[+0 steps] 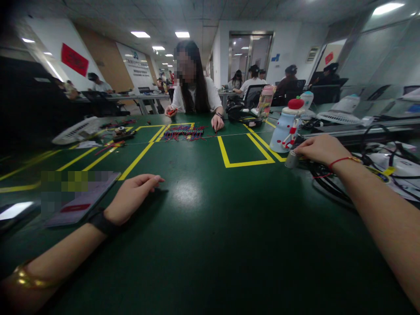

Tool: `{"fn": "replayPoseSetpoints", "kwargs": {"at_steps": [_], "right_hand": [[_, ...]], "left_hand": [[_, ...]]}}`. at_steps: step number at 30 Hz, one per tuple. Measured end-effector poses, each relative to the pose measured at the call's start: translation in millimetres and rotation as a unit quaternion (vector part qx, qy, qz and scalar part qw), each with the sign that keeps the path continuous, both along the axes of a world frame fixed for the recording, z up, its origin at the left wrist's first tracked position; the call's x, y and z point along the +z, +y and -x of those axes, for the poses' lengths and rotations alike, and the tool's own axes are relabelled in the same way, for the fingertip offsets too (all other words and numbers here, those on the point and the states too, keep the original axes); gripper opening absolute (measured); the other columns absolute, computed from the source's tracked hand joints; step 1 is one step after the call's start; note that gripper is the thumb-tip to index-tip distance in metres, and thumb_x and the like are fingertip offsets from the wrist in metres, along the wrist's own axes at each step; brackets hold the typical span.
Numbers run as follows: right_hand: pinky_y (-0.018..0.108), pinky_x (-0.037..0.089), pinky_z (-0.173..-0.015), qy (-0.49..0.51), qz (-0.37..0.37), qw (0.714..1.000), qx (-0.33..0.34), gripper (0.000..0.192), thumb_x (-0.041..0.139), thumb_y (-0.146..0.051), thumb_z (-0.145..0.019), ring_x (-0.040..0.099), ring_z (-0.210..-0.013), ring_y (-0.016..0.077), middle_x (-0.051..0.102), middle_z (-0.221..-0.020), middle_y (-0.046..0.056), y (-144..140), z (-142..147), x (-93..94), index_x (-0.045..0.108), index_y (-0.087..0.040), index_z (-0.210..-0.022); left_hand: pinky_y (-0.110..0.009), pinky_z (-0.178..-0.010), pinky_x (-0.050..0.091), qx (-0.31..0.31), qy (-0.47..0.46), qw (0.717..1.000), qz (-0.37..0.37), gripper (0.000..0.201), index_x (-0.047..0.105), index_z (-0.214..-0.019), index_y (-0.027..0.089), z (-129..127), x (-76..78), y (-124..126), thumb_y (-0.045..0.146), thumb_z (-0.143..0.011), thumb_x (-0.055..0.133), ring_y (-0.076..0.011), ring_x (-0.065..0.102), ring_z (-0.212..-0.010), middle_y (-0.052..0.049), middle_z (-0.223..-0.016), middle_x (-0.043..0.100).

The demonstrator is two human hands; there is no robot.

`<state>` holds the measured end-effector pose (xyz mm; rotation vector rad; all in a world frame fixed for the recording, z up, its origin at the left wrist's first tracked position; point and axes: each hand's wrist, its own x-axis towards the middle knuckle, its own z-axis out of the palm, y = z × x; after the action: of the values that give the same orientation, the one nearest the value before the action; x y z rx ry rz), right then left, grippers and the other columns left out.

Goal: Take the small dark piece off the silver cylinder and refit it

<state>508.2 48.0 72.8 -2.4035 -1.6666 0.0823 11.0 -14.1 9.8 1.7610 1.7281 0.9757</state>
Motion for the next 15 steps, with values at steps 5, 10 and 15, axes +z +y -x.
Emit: {"fn": "replayPoseSetpoints", "kwargs": {"at_steps": [5, 10, 15], "right_hand": [[0.029, 0.033, -0.067, -0.022, -0.042, 0.999, -0.006, 0.039, 0.064, -0.051, -0.064, 0.052, -0.07, 0.0154, 0.065, -0.077, 0.007, -0.5, 0.0, -1.5, 0.071, -0.019, -0.086], [0.028, 0.034, -0.065, 0.029, -0.014, 0.999, 0.011, 0.027, 0.064, -0.037, -0.068, 0.053, -0.065, 0.0137, 0.064, -0.071, 0.006, -0.9, -1.4, -0.2, 0.069, -0.016, -0.084], [0.028, 0.034, -0.065, 0.036, 0.018, 0.997, 0.06, 0.041, 0.07, -0.047, -0.059, 0.052, -0.068, 0.0138, 0.063, -0.08, 0.007, 1.1, -4.2, -1.7, 0.066, -0.016, -0.086]], "left_hand": [[-0.025, -0.056, 0.037, -0.002, -0.003, 1.0, 0.0, 0.038, 0.069, -0.088, 0.021, 1.0, -1.6, 0.7, 0.051, -0.078, 0.048, -0.0151, 0.053, -0.064, 0.0, -0.069, 0.06], [-0.025, -0.053, 0.036, 0.002, 0.002, 1.0, 0.003, 0.039, 0.069, -0.088, 0.021, 0.4, -0.9, 0.4, 0.052, -0.078, 0.047, -0.0155, 0.053, -0.062, -0.001, -0.069, 0.06], [-0.025, -0.052, 0.035, 0.003, 0.007, 1.0, 0.001, 0.04, 0.069, -0.089, 0.021, -0.1, -0.9, 0.3, 0.053, -0.078, 0.048, -0.0156, 0.052, -0.061, -0.001, -0.07, 0.061]]}}
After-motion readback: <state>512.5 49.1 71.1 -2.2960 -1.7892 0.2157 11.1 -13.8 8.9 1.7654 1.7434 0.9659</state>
